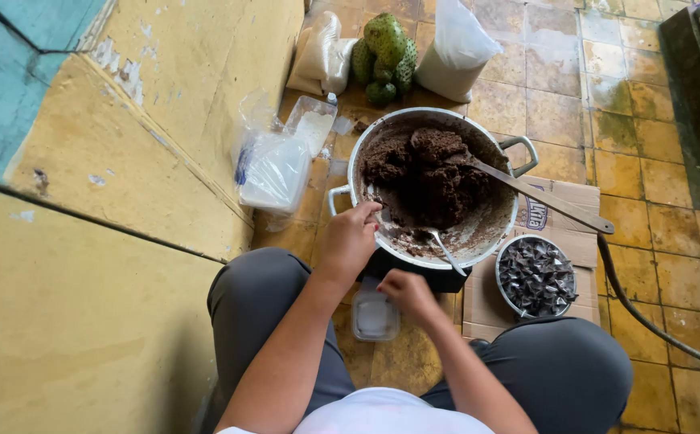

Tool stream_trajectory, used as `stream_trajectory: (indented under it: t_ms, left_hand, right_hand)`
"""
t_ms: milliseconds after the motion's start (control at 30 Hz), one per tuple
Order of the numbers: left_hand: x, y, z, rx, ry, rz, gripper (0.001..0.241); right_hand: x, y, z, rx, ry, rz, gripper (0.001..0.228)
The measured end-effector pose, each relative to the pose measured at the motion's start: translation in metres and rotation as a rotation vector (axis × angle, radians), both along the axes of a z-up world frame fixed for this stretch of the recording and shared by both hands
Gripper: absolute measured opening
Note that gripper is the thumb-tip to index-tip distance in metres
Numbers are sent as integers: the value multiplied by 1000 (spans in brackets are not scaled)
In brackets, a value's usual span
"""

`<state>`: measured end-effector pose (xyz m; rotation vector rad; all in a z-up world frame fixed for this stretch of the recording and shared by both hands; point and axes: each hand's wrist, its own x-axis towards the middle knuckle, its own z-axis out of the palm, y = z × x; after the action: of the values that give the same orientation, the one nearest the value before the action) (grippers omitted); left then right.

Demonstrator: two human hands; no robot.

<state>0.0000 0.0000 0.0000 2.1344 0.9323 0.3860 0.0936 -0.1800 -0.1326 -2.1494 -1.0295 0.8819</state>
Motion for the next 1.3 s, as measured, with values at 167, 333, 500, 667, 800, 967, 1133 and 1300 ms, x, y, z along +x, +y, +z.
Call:
stream_trajectory:
  t_ms: [167, 333, 500, 667, 800, 967, 1133, 1300]
  left_hand:
    - [-3, -8, 30, 59, -386, 22, 48]
    - [-9, -5, 57, 93, -565, 48, 37]
    - [-2, 17, 84, -367, -666, 230, 26]
    - [17, 33, 104, -364, -693, 231, 25]
    - [17, 32, 94, -484, -699, 261, 30]
    - [14, 33, 95, -541, -715, 270, 31]
    - [13, 33, 99, -507, -712, 245, 32]
    - [17, 34, 93, -525, -764, 232, 31]
  right_hand:
    - [-14, -21, -175, -262, -355, 277, 23]
    - [-23, -18, -158, -285, -690, 297, 14]
    - [-2, 28, 45, -40, -104, 72, 18]
    - [122, 14, -14, -279, -488, -195, 20]
    - [155, -3, -65, -446, -720, -122, 24]
    - [155, 3, -82, -428, -799, -104, 20]
    - [146, 13, -45, -450, -717, -212, 26]
    - [115, 40, 52, -317, -329, -337, 41]
